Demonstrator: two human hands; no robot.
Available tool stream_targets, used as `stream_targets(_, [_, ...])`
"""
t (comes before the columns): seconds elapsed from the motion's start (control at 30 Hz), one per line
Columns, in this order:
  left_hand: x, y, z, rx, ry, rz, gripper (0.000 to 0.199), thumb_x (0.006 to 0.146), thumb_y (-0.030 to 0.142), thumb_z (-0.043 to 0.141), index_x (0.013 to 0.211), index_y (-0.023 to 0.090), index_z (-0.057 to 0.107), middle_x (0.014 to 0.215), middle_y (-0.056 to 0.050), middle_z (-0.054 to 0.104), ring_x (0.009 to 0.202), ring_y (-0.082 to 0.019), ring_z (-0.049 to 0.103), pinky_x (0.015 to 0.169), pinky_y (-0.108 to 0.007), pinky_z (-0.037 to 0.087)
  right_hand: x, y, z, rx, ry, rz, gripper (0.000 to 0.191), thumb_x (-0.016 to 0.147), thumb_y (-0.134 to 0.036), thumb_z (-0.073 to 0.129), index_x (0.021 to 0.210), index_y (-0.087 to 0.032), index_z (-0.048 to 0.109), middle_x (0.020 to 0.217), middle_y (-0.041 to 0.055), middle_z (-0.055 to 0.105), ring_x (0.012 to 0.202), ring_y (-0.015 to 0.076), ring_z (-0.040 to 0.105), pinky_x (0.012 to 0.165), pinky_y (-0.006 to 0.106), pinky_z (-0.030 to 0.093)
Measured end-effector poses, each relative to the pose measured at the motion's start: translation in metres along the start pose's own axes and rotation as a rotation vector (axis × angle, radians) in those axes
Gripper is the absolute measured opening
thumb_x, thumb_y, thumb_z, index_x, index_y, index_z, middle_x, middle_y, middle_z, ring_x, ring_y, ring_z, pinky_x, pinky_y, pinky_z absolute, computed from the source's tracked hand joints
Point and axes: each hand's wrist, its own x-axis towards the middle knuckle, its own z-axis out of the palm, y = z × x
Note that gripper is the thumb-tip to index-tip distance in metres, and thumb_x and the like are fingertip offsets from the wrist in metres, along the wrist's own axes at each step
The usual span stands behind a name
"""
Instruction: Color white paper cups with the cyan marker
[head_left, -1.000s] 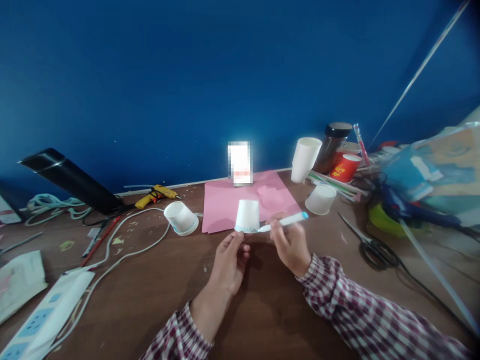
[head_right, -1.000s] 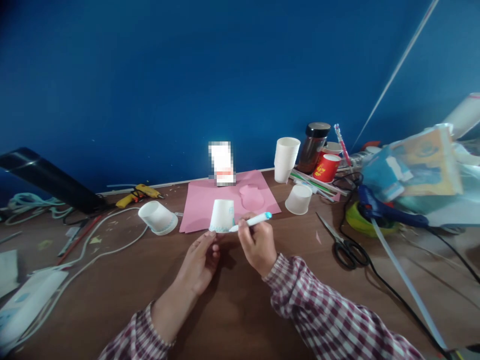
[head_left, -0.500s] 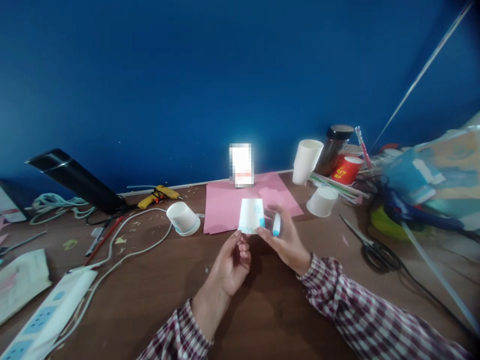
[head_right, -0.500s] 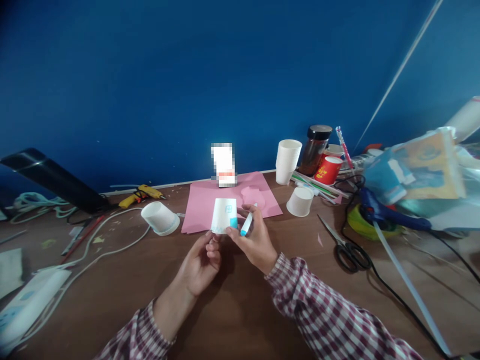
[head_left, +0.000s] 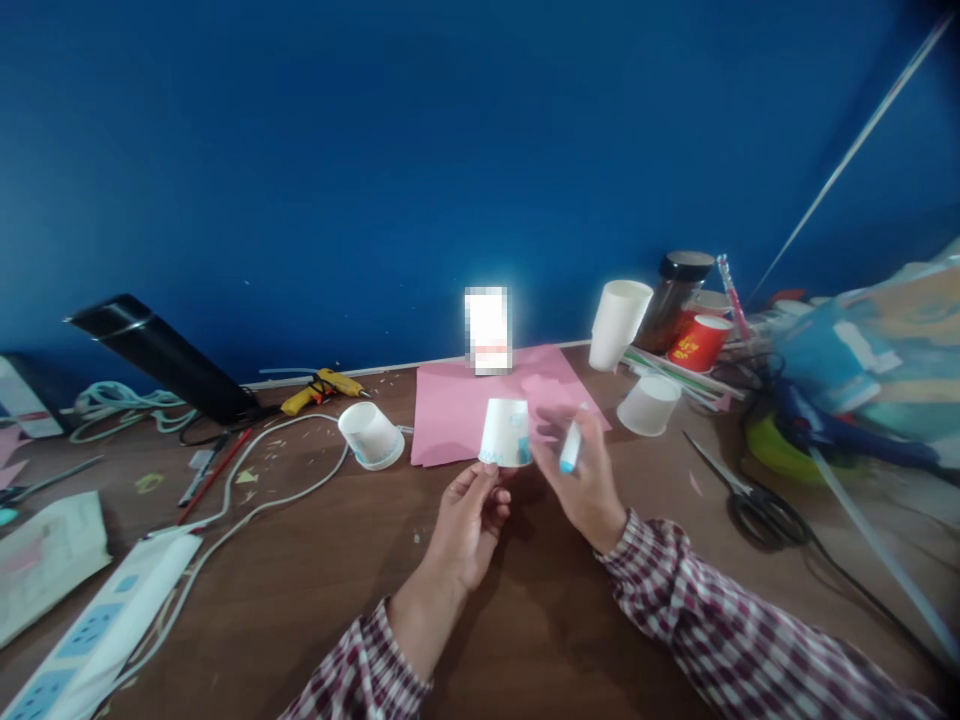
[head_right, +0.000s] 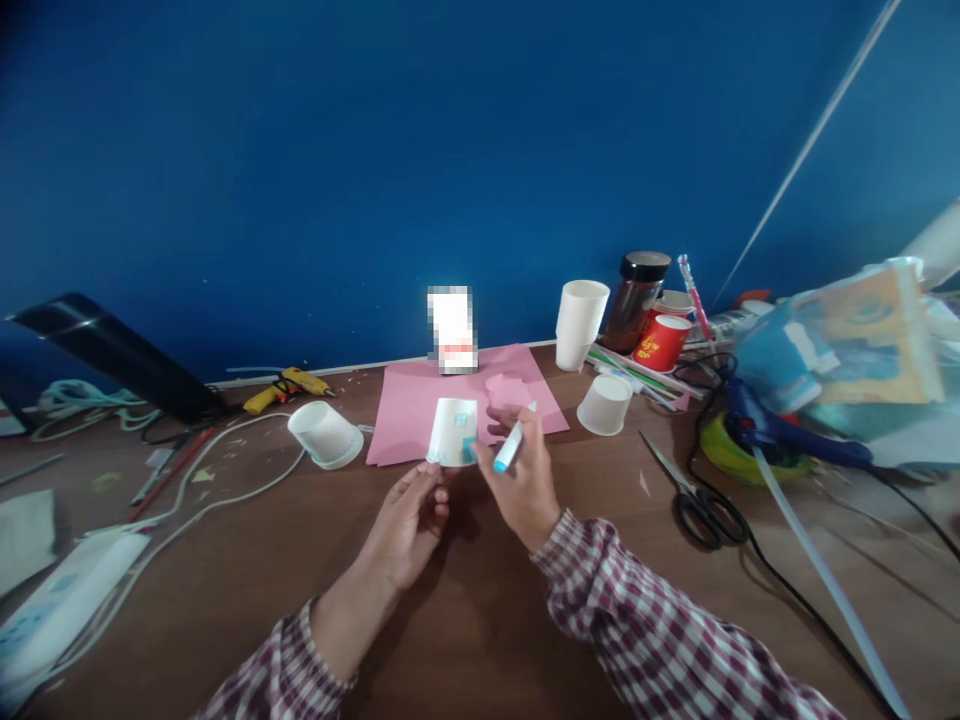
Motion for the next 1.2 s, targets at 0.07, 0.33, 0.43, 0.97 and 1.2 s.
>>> stream_targets(0.07, [0.001, 0.0, 0.0, 0.014, 0.033, 0.023, 0.025, 0.065, 0.025, 0.078, 0.076, 0.014, 0.059, 0.076, 0.0, 0.065, 0.052, -0.002, 0.055, 0.045, -0.009, 0.045, 0.0, -0.004, -0.003, -0.021, 0.103, -0.062, 0.022, 0.091, -0.029, 0.051, 0.111, -0.021, 0.046, 0.104, 0.0091, 0.064, 0.092, 0.0176, 0.063, 0.082, 0.036, 0.052])
stream_targets(0.33, [0.002, -0.003, 0.0, 0.071, 0.012, 0.061, 0.026, 0.065, 0.028, 0.077, 0.077, 0.012, 0.061, 0.075, -0.001, 0.066, 0.053, -0.003, 0.057, 0.048, -0.012, 0.046, -0.014, -0.014, -0.01, -0.253, -0.09, -0.245, 0.017, 0.093, -0.024, 0.046, 0.089, -0.02, 0.061, 0.078, 0.0029, 0.063, 0.07, 0.0148, 0.06, 0.067, 0.028, 0.049])
stream_targets(0.43, [0.001, -0.003, 0.0, 0.092, 0.007, 0.064, 0.026, 0.065, 0.028, 0.077, 0.078, 0.012, 0.061, 0.075, -0.001, 0.066, 0.053, -0.004, 0.056, 0.048, -0.013, 0.046, -0.016, -0.014, -0.008, -0.312, -0.153, -0.255, 0.012, 0.091, -0.021, 0.047, 0.091, -0.02, 0.06, 0.076, 0.0025, 0.064, 0.069, 0.0155, 0.062, 0.066, 0.027, 0.049])
stream_targets(0.97, [-0.001, -0.003, 0.003, 0.114, 0.039, 0.067, 0.027, 0.064, 0.028, 0.078, 0.077, 0.012, 0.062, 0.074, -0.001, 0.066, 0.05, -0.004, 0.056, 0.046, -0.013, 0.045, -0.014, -0.014, -0.005, -0.351, -0.247, -0.113, 0.017, 0.093, -0.029, 0.043, 0.086, -0.02, 0.056, 0.074, 0.0042, 0.064, 0.064, 0.0162, 0.062, 0.054, 0.024, 0.047])
stream_targets(1.2, [-0.002, -0.002, 0.004, 0.103, 0.035, 0.064, 0.029, 0.061, 0.029, 0.08, 0.076, 0.012, 0.062, 0.072, -0.001, 0.066, 0.05, -0.005, 0.056, 0.046, -0.014, 0.045, -0.014, -0.014, -0.004, -0.345, -0.243, -0.121, 0.017, 0.094, -0.029, 0.043, 0.088, -0.02, 0.056, 0.077, 0.005, 0.065, 0.068, 0.0164, 0.064, 0.055, 0.024, 0.048])
